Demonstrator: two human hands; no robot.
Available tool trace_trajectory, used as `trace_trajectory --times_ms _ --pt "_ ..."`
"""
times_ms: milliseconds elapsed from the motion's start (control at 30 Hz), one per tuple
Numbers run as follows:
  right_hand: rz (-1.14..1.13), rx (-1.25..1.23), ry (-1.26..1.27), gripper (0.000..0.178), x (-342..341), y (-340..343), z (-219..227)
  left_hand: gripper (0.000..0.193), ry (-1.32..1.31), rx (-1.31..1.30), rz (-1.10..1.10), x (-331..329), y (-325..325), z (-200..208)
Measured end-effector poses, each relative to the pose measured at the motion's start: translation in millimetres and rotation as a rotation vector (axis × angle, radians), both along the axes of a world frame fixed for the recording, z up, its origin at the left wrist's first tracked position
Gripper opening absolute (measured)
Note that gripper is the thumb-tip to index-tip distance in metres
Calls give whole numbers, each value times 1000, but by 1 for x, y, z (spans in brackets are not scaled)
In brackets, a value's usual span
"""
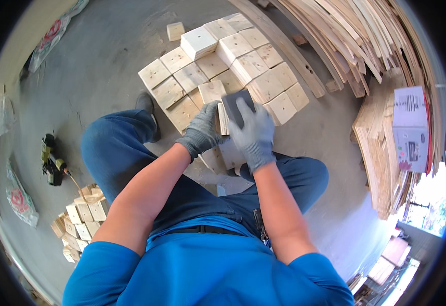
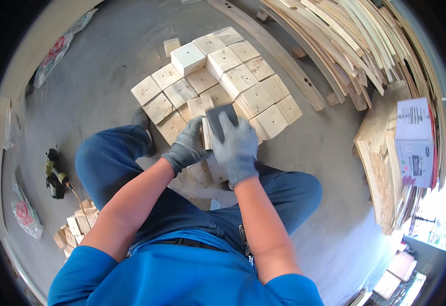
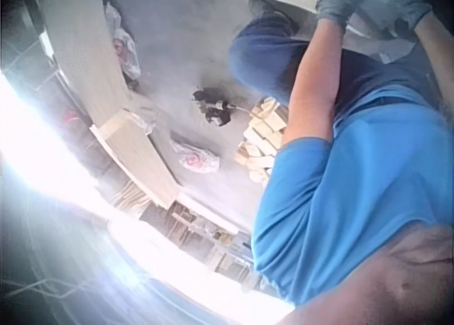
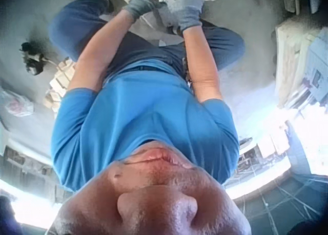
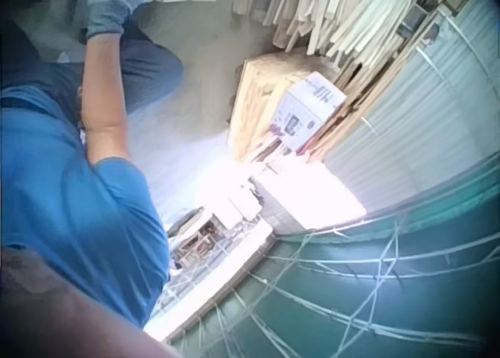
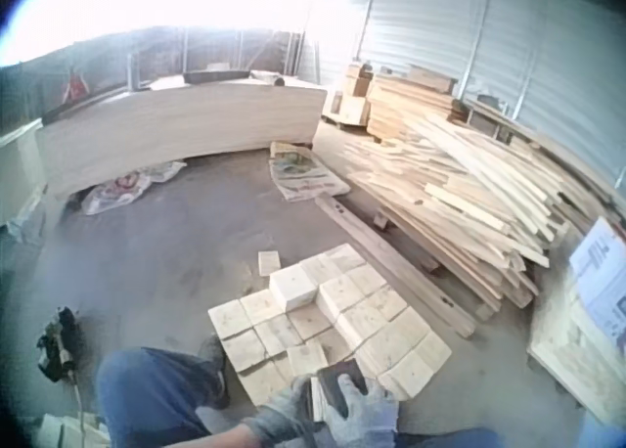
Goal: The person sits on the floor and sands small wooden blocks with a sanding block, turning each piece to smooth multiple faces. Finished blocks are placed into a stack nearby.
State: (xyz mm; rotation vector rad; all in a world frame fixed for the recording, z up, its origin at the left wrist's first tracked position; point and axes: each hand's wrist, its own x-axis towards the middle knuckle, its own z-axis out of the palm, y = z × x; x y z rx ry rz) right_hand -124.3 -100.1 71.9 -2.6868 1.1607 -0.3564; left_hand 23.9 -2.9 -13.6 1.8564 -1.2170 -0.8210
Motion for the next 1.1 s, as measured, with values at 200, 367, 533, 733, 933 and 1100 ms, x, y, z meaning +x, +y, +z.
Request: trace_trajectory --times_ms 200,367,533,733,933,1100 --pt "54 -16 15 65 -87 60 4 110 -27 -2 -14 -6 -2 8" --pt "-59 25 -93 61 -13 -24 -6 111 -39 47 -7 -3 -4 5" --pt "-62 108 -101 62 6 -56 -9 106 -51 32 -2 0 -5 -5" --pt "42 87 -102 73 -90 41 0 109 -36 12 -24 -5 -1 5" --pt "10 97 -110 68 -55 7 -2 111 -3 55 -20 -6 -5 11" --pt "-23 240 -94 67 24 -87 -2 108 -47 -74 -15 -4 -7 -13"
